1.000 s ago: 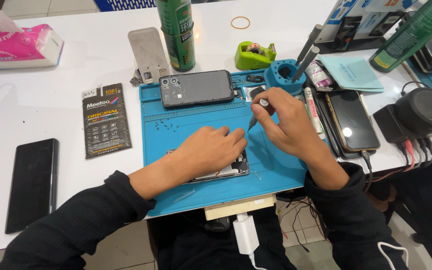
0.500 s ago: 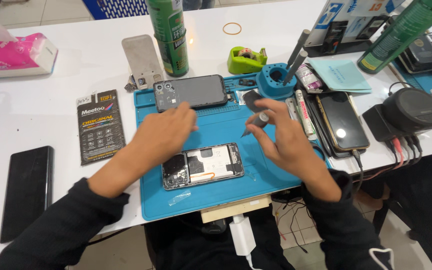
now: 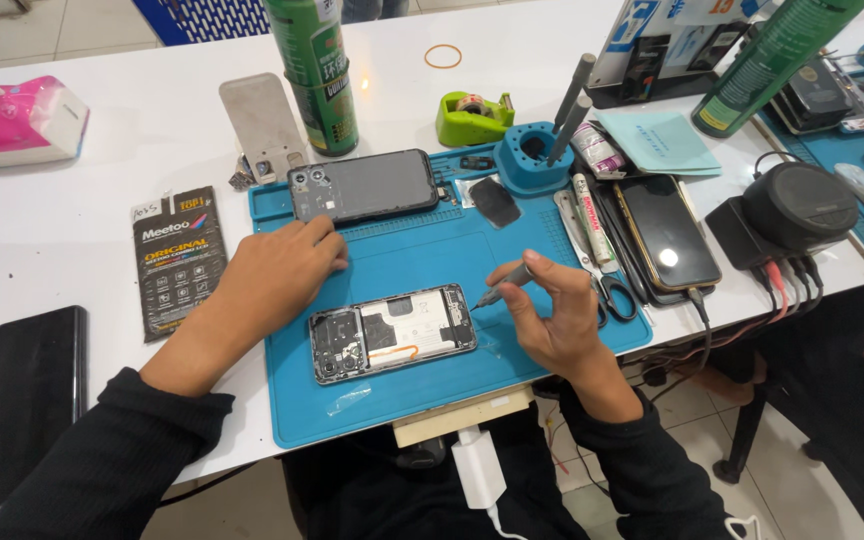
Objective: The person repairs a disassembled smartphone at a workbench. They use a pry tool on the phone's internal frame, peel adhesive, hold the phone and wipe its edges and screen with a black cloth, then set the phone down and continue working on the open frame on the mat.
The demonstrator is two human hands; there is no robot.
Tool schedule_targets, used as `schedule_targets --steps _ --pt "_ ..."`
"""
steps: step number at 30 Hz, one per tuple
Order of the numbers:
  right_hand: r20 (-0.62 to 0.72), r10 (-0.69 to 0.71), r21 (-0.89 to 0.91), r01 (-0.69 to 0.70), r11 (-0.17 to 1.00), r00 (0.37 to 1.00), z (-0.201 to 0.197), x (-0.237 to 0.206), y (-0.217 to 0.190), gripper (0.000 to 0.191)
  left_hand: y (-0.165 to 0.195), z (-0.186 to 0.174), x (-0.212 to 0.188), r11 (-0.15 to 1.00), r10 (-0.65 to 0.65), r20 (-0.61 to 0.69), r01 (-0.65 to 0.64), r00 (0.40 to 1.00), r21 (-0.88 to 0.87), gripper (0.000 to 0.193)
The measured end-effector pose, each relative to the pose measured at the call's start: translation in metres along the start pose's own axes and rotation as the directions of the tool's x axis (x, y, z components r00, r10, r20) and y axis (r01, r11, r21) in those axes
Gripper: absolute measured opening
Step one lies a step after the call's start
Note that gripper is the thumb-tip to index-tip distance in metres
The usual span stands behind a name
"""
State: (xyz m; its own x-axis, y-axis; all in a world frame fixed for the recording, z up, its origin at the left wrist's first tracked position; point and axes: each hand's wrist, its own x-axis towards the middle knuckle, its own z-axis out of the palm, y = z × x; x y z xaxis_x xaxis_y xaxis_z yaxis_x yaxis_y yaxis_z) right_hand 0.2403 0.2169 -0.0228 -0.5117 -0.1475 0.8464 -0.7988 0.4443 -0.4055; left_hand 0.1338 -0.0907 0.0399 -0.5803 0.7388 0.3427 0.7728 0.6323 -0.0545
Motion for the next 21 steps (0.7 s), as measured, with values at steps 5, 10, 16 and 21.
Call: schedule_targets --steps 5,10,16,21 --pt "-0.007 0.064 0.109 -0.062 0.992 0.998 0.009 -0.001 -0.003 0.046 -0.004 -0.003 -0.006 1.0 0.022 -0.04 -0.022 0.999 -0.015 0.02" --pt "0.001 0.091 0.162 -0.09 0.983 0.996 0.02 0.003 -0.002 0.045 -0.012 -0.006 -0.008 0.986 0.117 -0.144 -0.132 0.983 -0.098 0.024" --pt "0.068 0.061 0.223 -0.075 0.972 0.996 0.031 0.006 0.003 0.047 -0.018 -0.006 -0.008 0.977 0.161 -0.13 -0.177 0.978 -0.121 0.027" --pt "0.083 0.045 0.229 -0.063 0.971 0.995 0.034 0.008 0.004 0.047 -0.018 -0.004 -0.007 0.974 0.159 -0.11 -0.174 0.981 -0.148 0.027"
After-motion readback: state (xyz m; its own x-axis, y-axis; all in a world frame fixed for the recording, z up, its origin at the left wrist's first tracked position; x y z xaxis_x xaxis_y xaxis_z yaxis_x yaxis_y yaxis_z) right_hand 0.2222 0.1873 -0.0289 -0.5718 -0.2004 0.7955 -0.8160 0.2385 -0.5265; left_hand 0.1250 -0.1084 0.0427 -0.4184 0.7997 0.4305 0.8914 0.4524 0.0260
